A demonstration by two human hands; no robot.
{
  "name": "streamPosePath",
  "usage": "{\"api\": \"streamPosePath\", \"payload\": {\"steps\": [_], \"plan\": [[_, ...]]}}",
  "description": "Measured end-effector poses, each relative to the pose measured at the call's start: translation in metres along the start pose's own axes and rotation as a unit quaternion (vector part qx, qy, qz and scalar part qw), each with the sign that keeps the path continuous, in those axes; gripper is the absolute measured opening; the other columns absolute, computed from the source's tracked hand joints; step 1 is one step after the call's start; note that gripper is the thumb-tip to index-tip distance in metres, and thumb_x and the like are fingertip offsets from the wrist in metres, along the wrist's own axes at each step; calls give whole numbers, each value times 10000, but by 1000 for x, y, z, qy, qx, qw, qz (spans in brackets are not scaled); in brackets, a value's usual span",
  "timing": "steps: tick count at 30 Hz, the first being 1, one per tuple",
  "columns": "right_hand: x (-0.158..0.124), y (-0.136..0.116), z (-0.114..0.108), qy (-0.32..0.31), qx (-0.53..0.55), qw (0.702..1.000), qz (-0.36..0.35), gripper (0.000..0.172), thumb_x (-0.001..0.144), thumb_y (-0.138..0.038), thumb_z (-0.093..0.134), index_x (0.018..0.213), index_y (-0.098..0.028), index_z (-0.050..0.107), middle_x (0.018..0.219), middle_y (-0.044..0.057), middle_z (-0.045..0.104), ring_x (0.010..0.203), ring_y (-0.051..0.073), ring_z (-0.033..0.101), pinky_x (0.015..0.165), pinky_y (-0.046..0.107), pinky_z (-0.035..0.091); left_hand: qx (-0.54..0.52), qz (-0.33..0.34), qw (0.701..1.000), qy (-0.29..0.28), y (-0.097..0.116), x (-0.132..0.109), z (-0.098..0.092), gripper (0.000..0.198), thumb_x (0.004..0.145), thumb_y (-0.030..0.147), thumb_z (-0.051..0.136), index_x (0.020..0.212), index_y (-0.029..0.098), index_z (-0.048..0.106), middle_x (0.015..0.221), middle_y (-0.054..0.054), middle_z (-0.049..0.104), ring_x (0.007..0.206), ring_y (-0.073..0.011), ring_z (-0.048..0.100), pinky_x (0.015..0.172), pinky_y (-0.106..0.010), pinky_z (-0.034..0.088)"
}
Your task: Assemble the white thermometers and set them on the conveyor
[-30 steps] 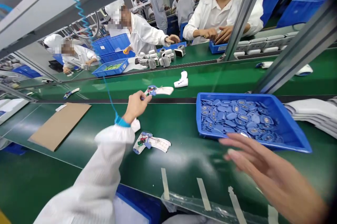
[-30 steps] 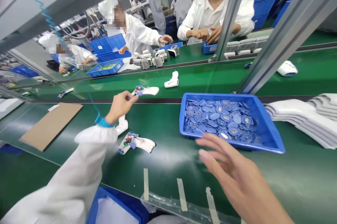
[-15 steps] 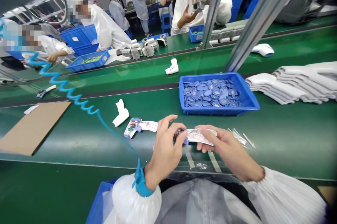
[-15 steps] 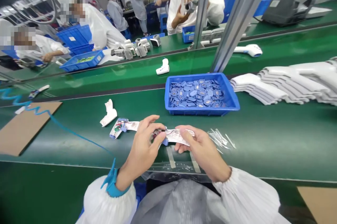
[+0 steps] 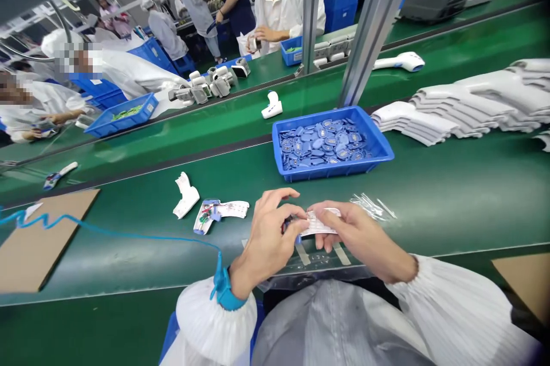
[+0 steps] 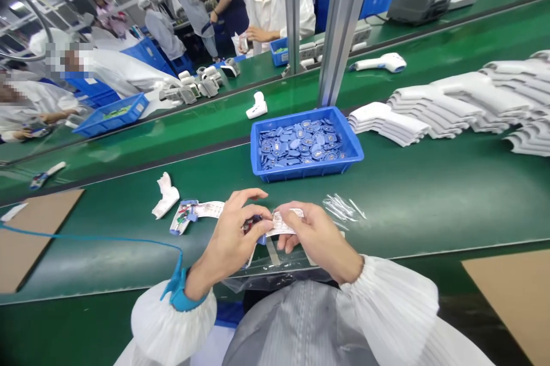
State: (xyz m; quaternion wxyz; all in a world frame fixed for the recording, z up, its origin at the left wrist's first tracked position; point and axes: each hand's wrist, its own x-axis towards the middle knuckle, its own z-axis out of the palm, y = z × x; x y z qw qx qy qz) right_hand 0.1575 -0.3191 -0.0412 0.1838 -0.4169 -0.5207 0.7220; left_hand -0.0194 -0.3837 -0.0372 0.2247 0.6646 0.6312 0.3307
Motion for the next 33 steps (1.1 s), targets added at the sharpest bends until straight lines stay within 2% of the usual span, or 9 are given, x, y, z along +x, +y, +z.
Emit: {"api": "streamPosePath", "payload": {"steps": [6,13,19,21,23,26,28,30,33], "plan": [[2,3,1,0,21,1000,-4,471,820,-611,590,973,-169,639,629,-2,660,580,153,639,551,281,510,-54,-56,997,-2,-3,3,3,80,881,170,691,877,236,737,1254,-77,641,1149,-263,611,998,-449,508],[2,8,0,6,38,999,-6,410,846,-549,580,970,-164,651,610,3,668,574,154,651,537,259,505,-73,-46,995,52,-5,-2,12,111,892,168,684,856,240,760,1179,-63,663,1089,-236,630,976,-415,522],[-1,1,0,-25,23,999,20,365,849,-505,570,941,-168,679,568,15,678,503,148,619,522,263,496,-133,-45,990,-21,-4,3,-1,87,888,173,683,836,214,739,1190,-67,660,1054,-211,647,977,-376,533],[-2,-1,0,-27,17,999,26,353,853,-502,561,927,-177,677,563,16,677,501,150,620,532,267,501,-76,-10,997,-18,-4,4,-6,97,903,170,661,845,218,722,1199,-60,671,1077,-216,635,978,-392,520],[-3,-3,1,-25,14,999,34,341,845,-508,567,904,-187,665,556,11,670,496,147,616,539,267,504,34,70,997,6,-4,2,-10,123,930,151,611,877,216,701,1194,-56,695,1097,-228,620,1002,-425,479],[-3,-4,2,-27,14,999,36,339,830,-527,588,883,-197,646,574,12,674,502,145,619,557,269,516,207,263,942,0,-4,-3,-14,232,956,68,490,1002,196,677,1209,-56,719,1082,-218,623,1046,-431,400],[-4,-3,2,-31,17,999,27,343,834,-532,589,883,-198,647,603,15,685,523,145,629,578,271,529,257,335,907,-19,-3,-5,-16,271,959,41,454,1055,180,666,1232,-63,716,1071,-210,625,1049,-413,378],[-4,-1,2,-36,24,999,25,326,844,-515,586,884,-198,652,612,13,688,539,147,635,587,271,536,243,291,925,-16,-2,-5,-20,228,977,76,470,1025,182,666,1263,-73,695,1091,-216,608,1032,-413,382],[-5,1,2,-45,24,998,40,268,850,-461,593,884,-202,653,599,8,683,546,151,639,586,270,535,141,123,981,-53,1,-1,-27,172,991,159,526,952,208,686,1346,-70,620,1173,-228,559,1026,-423,405]]}}
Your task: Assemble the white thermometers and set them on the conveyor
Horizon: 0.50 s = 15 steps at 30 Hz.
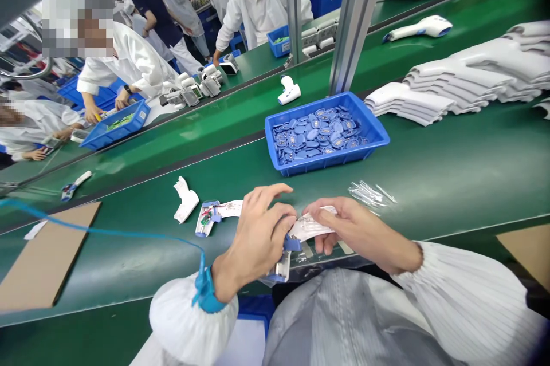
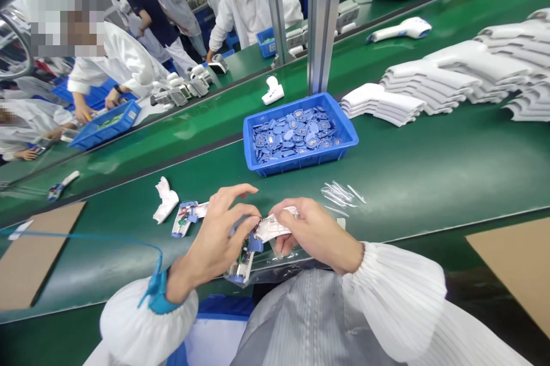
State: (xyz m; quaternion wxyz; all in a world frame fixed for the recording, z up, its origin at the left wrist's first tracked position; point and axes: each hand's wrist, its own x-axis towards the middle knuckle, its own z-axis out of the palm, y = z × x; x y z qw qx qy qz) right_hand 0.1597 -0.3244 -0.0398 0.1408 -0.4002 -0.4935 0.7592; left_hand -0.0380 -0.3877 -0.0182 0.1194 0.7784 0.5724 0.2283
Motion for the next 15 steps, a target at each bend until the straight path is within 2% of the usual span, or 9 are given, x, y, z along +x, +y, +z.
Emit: {"api": "streamPosePath", "payload": {"steps": [2,4,8,10,15], "plan": [[0,1,1,-5,-6,1000,7,236,856,-437,594,878,-209,650,600,5,683,554,153,643,591,272,535,-94,-68,991,-63,-2,3,-5,142,975,192,575,947,226,710,1386,-63,569,1233,-233,531,1049,-422,415],[-1,1,2,-10,-6,1000,10,223,863,-430,589,879,-215,646,602,3,682,559,155,643,594,275,536,-169,-101,975,-103,-4,5,-7,108,951,207,621,927,235,723,1384,-56,554,1263,-238,522,1081,-423,411],[-1,2,6,-16,-1,1000,9,209,867,-423,581,880,-223,638,608,4,679,564,167,653,579,284,539,-262,-127,947,-134,-7,5,-6,75,902,217,697,830,214,719,1342,-52,559,1224,-232,556,1073,-400,432],[-2,2,8,-8,-28,1000,-3,214,873,-425,564,888,-224,635,604,4,679,564,180,663,576,298,547,-257,-128,948,-135,-6,5,-7,78,885,212,718,808,212,727,1326,-52,562,1207,-236,559,1061,-409,439],[-7,2,14,25,-143,989,-42,255,933,-417,464,913,-233,639,597,-4,697,562,192,686,599,311,553,-136,-72,979,-131,0,6,-14,117,875,141,707,805,225,748,1346,-39,569,1248,-256,513,1095,-481,372]]}}
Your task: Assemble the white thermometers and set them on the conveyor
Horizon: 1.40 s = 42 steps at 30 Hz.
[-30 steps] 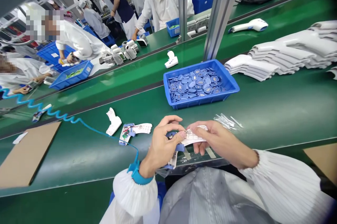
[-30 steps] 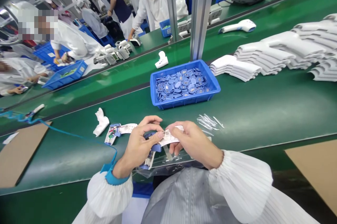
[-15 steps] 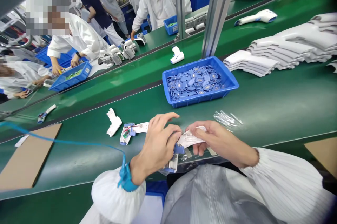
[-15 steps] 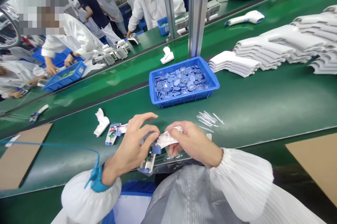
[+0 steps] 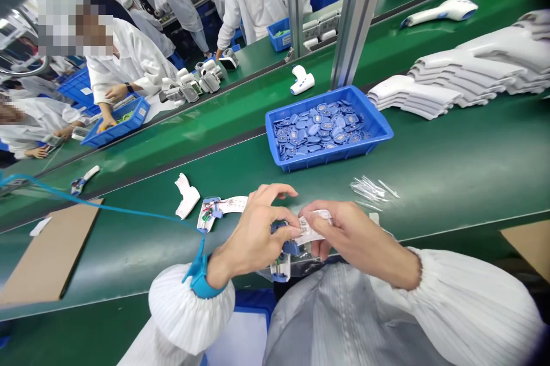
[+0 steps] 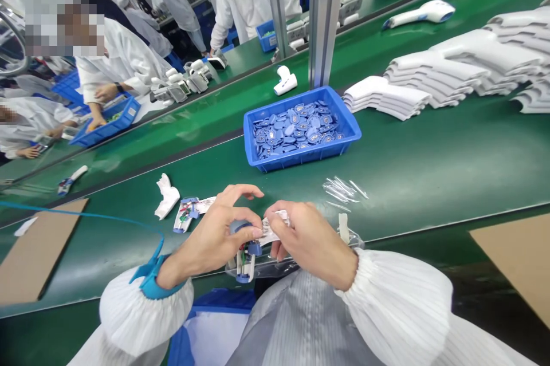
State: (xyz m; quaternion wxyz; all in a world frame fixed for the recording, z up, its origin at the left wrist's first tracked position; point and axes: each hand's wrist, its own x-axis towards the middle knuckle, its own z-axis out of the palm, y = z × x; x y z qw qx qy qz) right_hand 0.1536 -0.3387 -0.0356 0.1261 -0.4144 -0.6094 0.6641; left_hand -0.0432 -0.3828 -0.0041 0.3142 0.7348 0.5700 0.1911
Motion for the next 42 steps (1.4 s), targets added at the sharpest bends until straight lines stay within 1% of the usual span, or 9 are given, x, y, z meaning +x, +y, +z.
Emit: {"api": "streamPosePath", "payload": {"steps": [11,17,21,25,27,29,33,39,42], "plan": [[-3,1,6,8,-42,999,-24,282,984,-400,410,917,-239,632,606,-26,704,572,164,700,622,272,549,64,36,997,-23,4,0,-8,180,819,57,714,764,226,739,1365,-21,570,1271,-260,494,1090,-480,362],[-9,-3,5,1,-67,997,-41,355,1008,-491,386,910,-248,626,608,-23,693,579,165,689,621,284,532,-63,-66,996,15,2,10,-5,279,663,95,861,685,168,593,1346,-45,550,1158,-256,580,983,-432,457],[-10,1,-2,23,-76,995,-61,380,996,-545,420,964,-253,661,618,-19,677,594,172,662,635,308,510,-126,-101,985,61,-6,14,4,464,553,147,939,837,183,574,1306,-67,555,1142,-258,580,974,-404,459],[-9,14,-17,87,19,992,-85,426,965,-603,484,1088,-240,671,883,38,745,804,197,698,750,328,546,-261,-143,951,84,-12,8,24,571,739,407,858,1184,185,577,1136,-91,624,949,-208,614,813,-330,488],[-9,20,-26,105,17,991,-87,435,967,-605,487,1123,-249,684,1015,57,750,886,210,698,784,342,552,-350,-166,919,75,-13,5,36,438,867,484,721,1126,151,599,933,-68,656,715,-147,569,645,-278,445],[-9,24,-34,130,-39,985,-101,405,974,-584,493,1155,-286,699,1163,56,727,1028,231,679,821,352,550,-381,-165,905,98,-10,4,46,365,900,480,682,1027,143,626,836,-49,658,652,-127,526,610,-262,414],[-5,21,-38,196,-221,932,-208,280,983,-494,538,1119,-334,722,1274,28,665,1190,235,588,925,386,500,-266,-136,939,171,0,3,56,195,861,316,755,972,182,667,897,-15,685,804,-150,579,748,-259,439],[-11,-15,-19,229,-434,814,-312,357,1051,-321,417,811,-230,666,846,21,647,771,183,558,740,382,374,-77,-66,981,164,9,1,59,79,957,257,621,1021,211,621,983,-31,680,888,-195,599,806,-309,441],[-21,-30,-26,280,-490,754,-337,391,1061,-308,356,782,-223,616,804,34,624,733,195,527,711,390,340,13,-97,975,199,5,3,54,103,986,193,501,1008,193,602,991,-73,659,932,-235,592,826,-360,438]]}}
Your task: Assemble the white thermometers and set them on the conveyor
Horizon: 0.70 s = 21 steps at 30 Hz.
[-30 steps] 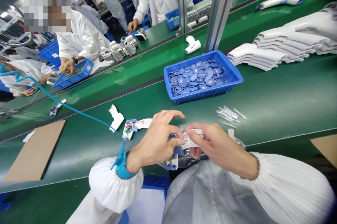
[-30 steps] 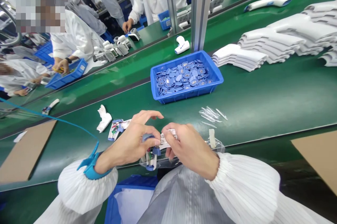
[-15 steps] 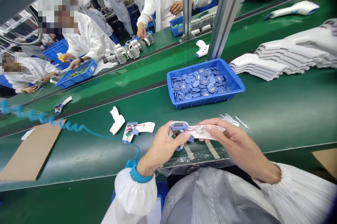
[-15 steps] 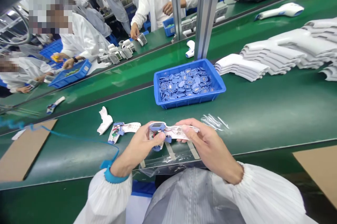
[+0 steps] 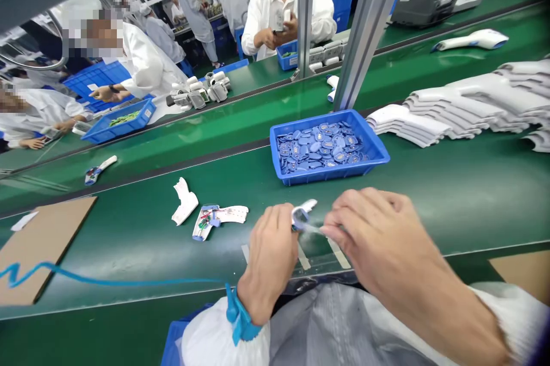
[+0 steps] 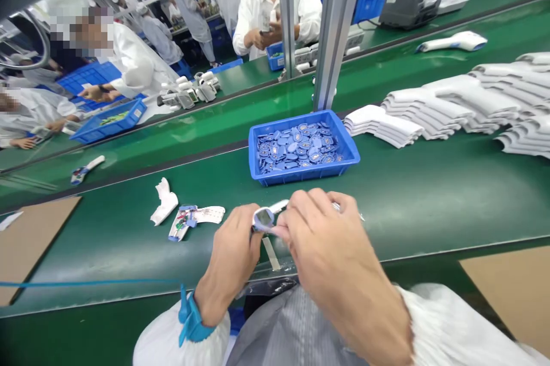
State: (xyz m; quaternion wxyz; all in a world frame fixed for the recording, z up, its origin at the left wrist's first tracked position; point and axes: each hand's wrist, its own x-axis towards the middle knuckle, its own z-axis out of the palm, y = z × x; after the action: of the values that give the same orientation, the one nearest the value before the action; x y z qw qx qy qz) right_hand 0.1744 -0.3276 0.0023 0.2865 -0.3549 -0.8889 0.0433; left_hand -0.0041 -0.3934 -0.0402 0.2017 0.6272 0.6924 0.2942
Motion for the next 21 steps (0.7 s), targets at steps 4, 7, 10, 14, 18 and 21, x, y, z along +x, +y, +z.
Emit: {"api": "streamPosePath", "payload": {"steps": [4,7,10,14,18,21], "plan": [[-20,47,12,-19,-33,998,58,424,1050,-461,345,780,-236,582,803,63,621,736,220,547,642,383,341,-151,-76,985,-21,-10,10,-6,162,970,291,566,1098,198,603,1016,-66,675,919,-210,617,799,-320,472],[-56,98,41,-42,-75,988,125,531,1033,-568,287,714,-237,553,723,85,596,655,237,564,556,379,284,-321,-129,936,-67,-16,15,-7,316,934,415,638,1114,156,636,934,-78,691,820,-193,638,714,-284,489],[-78,139,42,-36,-36,978,202,435,928,-665,511,889,-243,607,810,97,647,686,243,611,535,370,350,-418,-175,887,-88,-20,17,-5,399,851,463,743,1033,115,676,827,-74,684,710,-169,624,664,-270,494],[-44,186,-1,0,-84,964,251,325,909,-532,611,969,-218,673,884,113,687,696,194,600,664,361,452,-442,-219,863,-111,-23,18,-1,446,807,516,778,984,117,685,788,-58,680,673,-146,596,609,-235,442],[20,232,-19,15,-184,946,265,537,923,-595,489,1042,-134,736,1072,219,696,1001,316,636,744,417,427,-459,-243,844,-134,-27,18,5,440,840,541,740,1001,138,672,823,-50,680,710,-150,602,647,-240,437],[51,258,-9,4,-207,945,252,677,863,-712,457,895,-104,753,1040,233,710,1059,355,632,707,423,408,-468,-245,838,-137,-26,16,7,446,841,529,747,1057,145,674,885,-65,694,776,-171,628,695,-254,455]]}}
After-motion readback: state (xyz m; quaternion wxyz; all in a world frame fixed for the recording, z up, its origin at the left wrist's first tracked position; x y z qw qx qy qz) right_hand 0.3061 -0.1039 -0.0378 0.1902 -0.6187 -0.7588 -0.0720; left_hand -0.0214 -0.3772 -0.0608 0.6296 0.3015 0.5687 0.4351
